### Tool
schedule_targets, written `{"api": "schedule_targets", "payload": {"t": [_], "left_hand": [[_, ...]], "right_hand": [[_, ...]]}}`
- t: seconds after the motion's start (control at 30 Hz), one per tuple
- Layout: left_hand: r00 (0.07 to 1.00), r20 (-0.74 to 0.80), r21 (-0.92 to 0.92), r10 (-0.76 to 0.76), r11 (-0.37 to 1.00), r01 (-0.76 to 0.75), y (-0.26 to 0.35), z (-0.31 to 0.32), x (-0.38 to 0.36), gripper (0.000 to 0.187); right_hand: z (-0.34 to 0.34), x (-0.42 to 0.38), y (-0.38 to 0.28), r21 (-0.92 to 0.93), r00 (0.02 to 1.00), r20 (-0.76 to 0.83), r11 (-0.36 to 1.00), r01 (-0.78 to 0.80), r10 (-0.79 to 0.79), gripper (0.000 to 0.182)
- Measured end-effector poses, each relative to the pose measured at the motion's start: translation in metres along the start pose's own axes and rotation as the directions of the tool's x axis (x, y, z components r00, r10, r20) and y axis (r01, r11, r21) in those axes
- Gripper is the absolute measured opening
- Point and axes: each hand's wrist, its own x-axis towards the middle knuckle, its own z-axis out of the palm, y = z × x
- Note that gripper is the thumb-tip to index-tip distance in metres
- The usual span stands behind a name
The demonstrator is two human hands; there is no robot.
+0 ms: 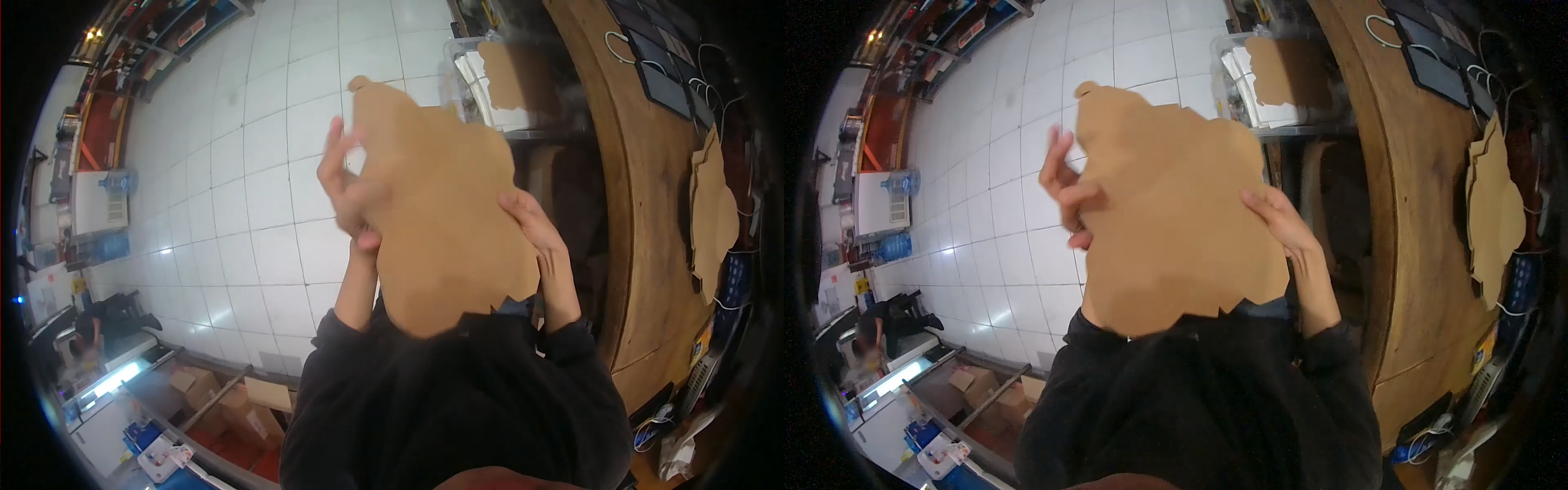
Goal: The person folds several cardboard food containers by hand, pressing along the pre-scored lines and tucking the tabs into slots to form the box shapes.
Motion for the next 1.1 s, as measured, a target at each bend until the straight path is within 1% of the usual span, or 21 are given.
{"api": "schedule_targets", "payload": {"t": [0.07,0.1,0.13,0.17,0.2,0.27,0.33,0.37,0.4,0.43,0.47,0.53,0.6,0.63,0.7,0.73,0.8,0.83,0.97,1.0,1.1], "left_hand": [[0.958,0.131,0.158,0.257,0.948,-0.276,0.015,-0.008,0.027,0.064],[0.959,0.104,0.019,0.263,0.964,-0.266,0.02,-0.005,0.042,0.068],[0.957,0.103,0.012,0.27,0.962,-0.273,0.03,0.003,0.054,0.068],[0.958,0.191,0.089,0.213,0.968,-0.233,0.042,0.013,0.067,0.067],[0.951,0.272,0.17,0.15,0.965,-0.201,0.053,0.023,0.08,0.066],[0.923,0.356,0.182,0.146,0.958,-0.221,0.065,0.039,0.099,0.062],[0.771,0.616,0.185,0.161,0.922,-0.34,0.064,0.047,0.104,0.033],[0.738,0.642,0.136,0.209,0.916,-0.378,0.061,0.052,0.101,0.025],[0.735,0.644,0.125,0.213,0.918,-0.376,0.063,0.059,0.095,0.025],[0.746,0.638,0.127,0.192,0.929,-0.348,0.065,0.066,0.088,0.034],[0.757,0.63,0.13,0.172,0.938,-0.321,0.065,0.071,0.085,0.049],[0.724,0.672,0.103,0.159,0.947,-0.303,0.063,0.073,0.082,0.046],[0.745,0.651,0.111,-0.148,0.989,0.1,0.065,0.076,0.076,0.042],[0.744,0.652,0.107,-0.148,0.989,0.103,0.059,0.075,0.074,0.042],[0.816,0.576,0.231,0.035,0.951,-0.204,0.038,0.068,0.075,0.04],[0.816,0.577,0.225,0.04,0.952,-0.206,0.042,0.065,0.074,0.04],[0.771,0.62,0.483,-0.143,0.844,-0.232,0.063,0.054,0.06,0.042],[0.679,0.689,0.472,-0.252,0.868,-0.157,0.066,0.046,0.053,0.052],[0.638,0.732,0.359,-0.238,0.931,-0.064,0.061,0.05,0.024,0.059],[0.628,0.747,0.37,-0.219,0.922,-0.118,0.059,0.051,0.023,0.062],[0.61,0.766,0.376,-0.206,0.912,-0.164,0.058,0.054,0.027,0.063]], "right_hand": [[0.013,-0.001,-0.014,-0.08,0.998,0.019,0.995,-0.058,0.059,0.036],[0.017,0.001,-0.022,-0.4,0.981,0.081,0.908,-0.128,0.174,0.036],[0.029,0.0,-0.034,-0.68,0.949,0.1,0.717,-0.155,0.3,0.036],[0.045,-0.005,-0.055,-0.805,0.917,0.06,0.562,-0.189,0.394,0.037],[0.053,-0.009,-0.068,-0.807,0.922,0.059,0.562,-0.182,0.383,0.037],[0.063,-0.018,-0.087,-0.755,0.985,0.118,0.633,0.17,-0.123,0.044],[0.079,-0.035,-0.122,-0.333,0.944,0.274,0.902,0.274,-0.186,0.054],[0.087,-0.048,-0.133,-0.016,0.855,0.436,0.948,0.319,-0.28,0.063],[0.086,-0.053,-0.14,-0.016,0.858,0.426,0.946,0.324,-0.286,0.063],[0.083,-0.055,-0.147,-0.362,0.84,0.505,0.835,0.415,-0.198,0.064],[0.081,-0.056,-0.154,-0.645,0.835,0.544,0.595,0.48,-0.083,0.065],[0.081,-0.056,-0.16,-0.75,0.875,0.483,0.5,0.434,-0.035,0.054],[0.077,-0.055,-0.156,-0.891,0.942,0.331,0.349,0.291,0.061,0.042],[0.075,-0.057,-0.144,-0.818,0.92,0.384,0.432,0.379,-0.079,0.033],[0.062,-0.055,-0.117,-0.782,0.913,0.365,0.472,0.407,-0.183,0.032],[0.055,-0.055,-0.108,-0.743,0.896,0.342,0.501,0.443,-0.285,0.031],[0.042,-0.062,-0.098,-0.712,0.922,0.293,0.585,0.388,-0.254,0.03],[0.033,-0.063,-0.09,-0.673,0.911,0.277,0.615,0.41,-0.305,0.03],[0.041,-0.075,-0.08,-0.451,0.935,0.137,0.82,0.352,-0.327,0.025],[0.043,-0.075,-0.079,-0.348,0.933,0.099,0.866,0.359,-0.346,0.023],[0.046,-0.076,-0.078,-0.431,0.911,0.087,0.809,0.4,-0.404,0.022]]}}
